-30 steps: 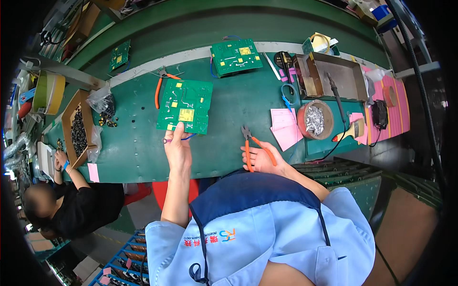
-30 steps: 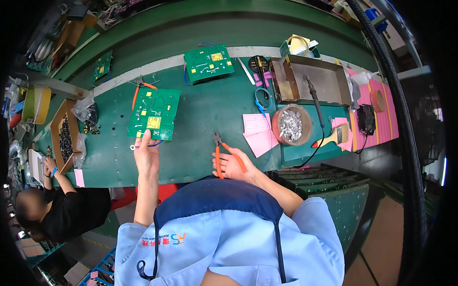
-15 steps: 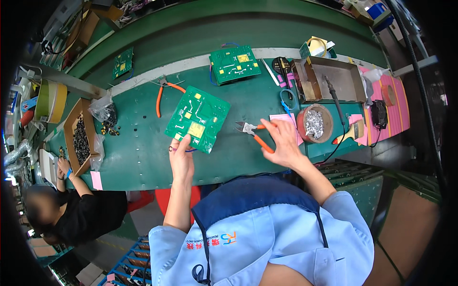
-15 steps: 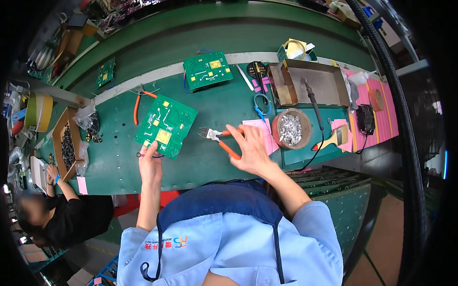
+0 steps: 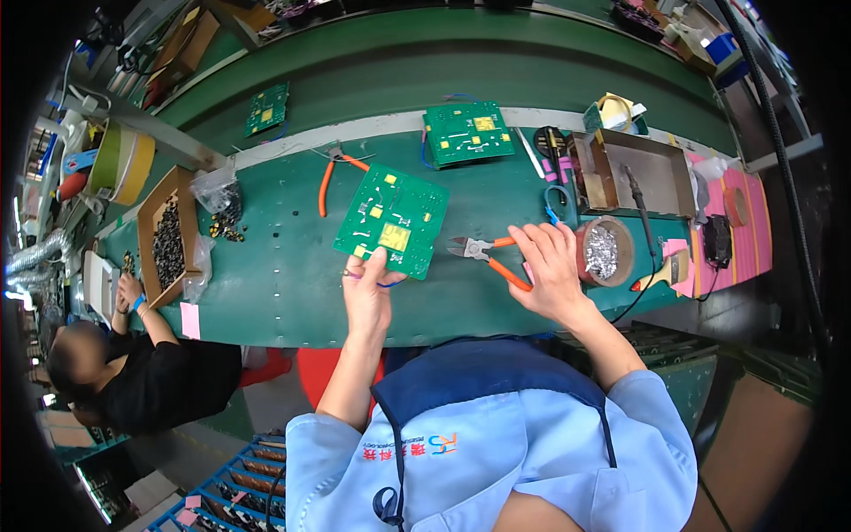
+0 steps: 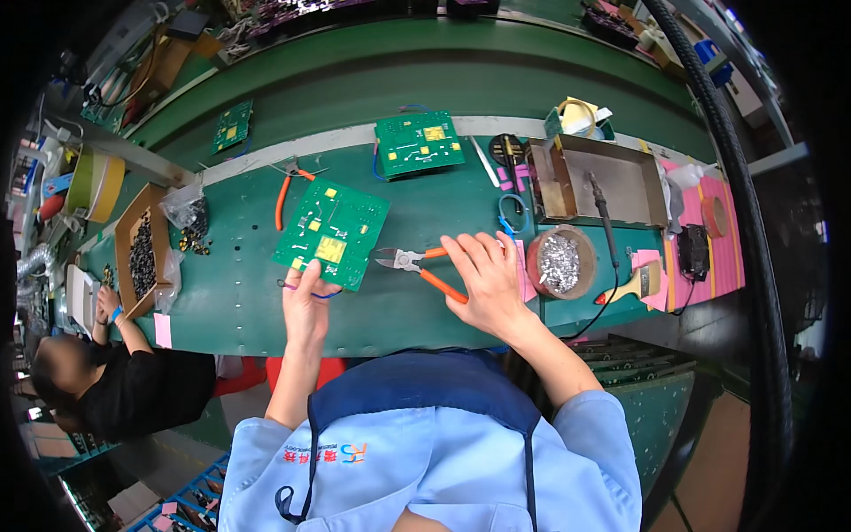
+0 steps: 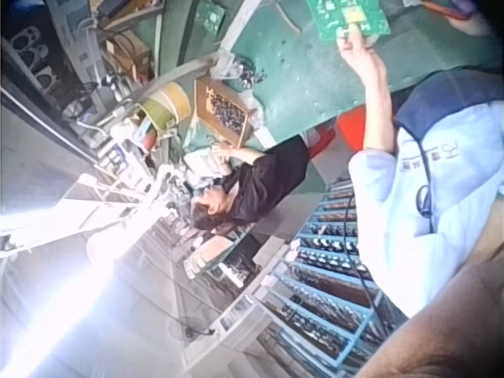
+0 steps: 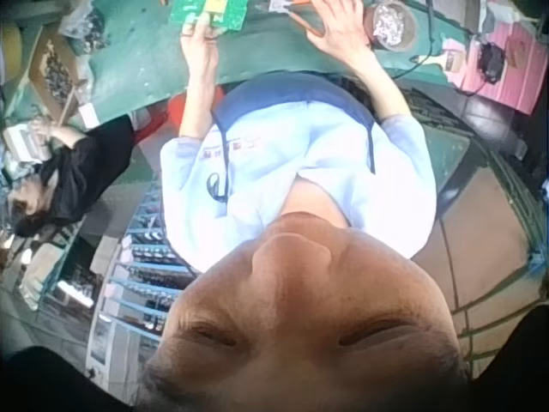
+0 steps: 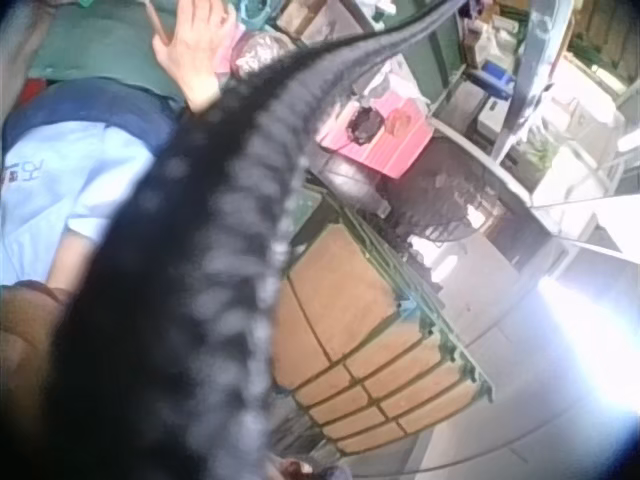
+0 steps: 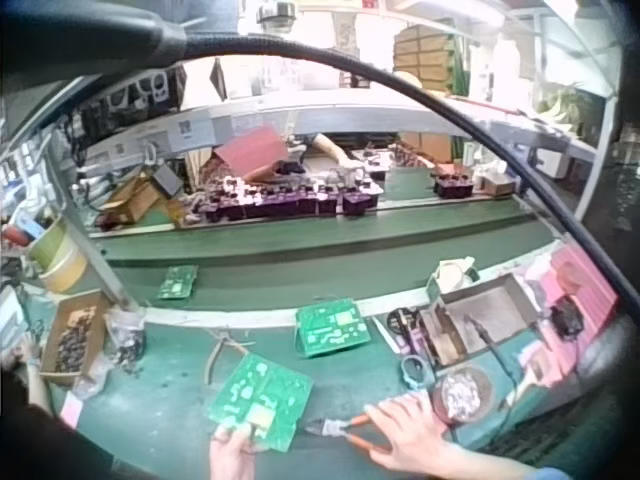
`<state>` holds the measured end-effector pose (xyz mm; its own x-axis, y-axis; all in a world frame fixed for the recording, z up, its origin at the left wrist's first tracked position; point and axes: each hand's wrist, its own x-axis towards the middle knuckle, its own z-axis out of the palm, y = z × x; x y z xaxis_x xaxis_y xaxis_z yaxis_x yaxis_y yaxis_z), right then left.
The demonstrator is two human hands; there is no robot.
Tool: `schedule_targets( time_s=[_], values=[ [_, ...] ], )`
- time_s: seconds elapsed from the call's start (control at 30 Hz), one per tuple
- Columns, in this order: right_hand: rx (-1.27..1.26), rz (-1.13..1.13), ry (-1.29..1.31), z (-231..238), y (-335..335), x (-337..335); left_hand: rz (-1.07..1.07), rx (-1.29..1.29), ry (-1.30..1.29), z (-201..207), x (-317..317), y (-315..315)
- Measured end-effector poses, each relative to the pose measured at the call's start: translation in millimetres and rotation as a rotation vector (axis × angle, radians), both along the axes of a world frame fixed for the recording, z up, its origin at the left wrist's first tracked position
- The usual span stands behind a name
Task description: The person organizes multiple green circuit boards on a workbench, then uses orange-handled pliers to trim wires and components from the boards. The person handles the boards one at a time, flipping them over and using the pliers to snip excess material.
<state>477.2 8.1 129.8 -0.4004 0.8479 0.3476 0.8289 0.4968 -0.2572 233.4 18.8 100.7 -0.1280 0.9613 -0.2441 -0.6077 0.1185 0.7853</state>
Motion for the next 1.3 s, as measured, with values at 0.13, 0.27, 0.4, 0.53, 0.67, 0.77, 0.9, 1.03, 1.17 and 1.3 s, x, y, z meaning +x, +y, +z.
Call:
schedule_targets(
  time_s=[0.13, 0.27, 0.4, 0.53, 0.67, 0.77, 0.9, 1.03, 1.17, 1.3],
  values=[
    [-0.073, 0.018, 0.044, 2.8, 4.0, -11.6, 0.017, 0.01, 0.008, 3.8, 3.9, -0.7],
    [-0.077, 0.051, 0.041, 1.6, 8.4, -21.4, 0.006, 0.026, 0.029, 6.3, 3.0, -2.0],
    [-0.051, 0.068, 0.006, -2.3, 11.6, -23.0, 0.024, 0.014, 0.045, 1.9, 4.4, -4.1],
    [-0.077, 0.067, -0.015, -2.1, 10.7, -22.7, 0.036, 0.01, 0.031, 3.0, 5.7, -4.2],
    [-0.143, 0.068, 0.037, -12.0, 9.9, -23.9, 0.031, 0.012, 0.025, 1.3, 4.3, -3.5],
    [-0.185, 0.057, 0.049, -15.7, 12.0, -24.1, 0.022, 0.012, 0.04, 4.8, 4.3, -2.3],
    [-0.322, 0.014, 0.201, -17.9, 9.4, -24.0, 0.02, 0.003, 0.032, -2.0, 4.5, -2.8],
    [-1.108, -0.033, 1.077, -18.7, 17.2, -8.4, -0.005, -0.006, 0.043, -0.7, 4.2, -0.8],
    [-0.63, -0.076, 0.518, -8.4, 16.9, -16.3, 0.004, -0.021, 0.043, 0.4, 5.1, -1.4],
    [-0.126, -0.017, 0.113, 2.5, 21.6, -33.3, -0.024, -0.029, 0.111, -0.1, 6.6, -3.9]
  ],
)
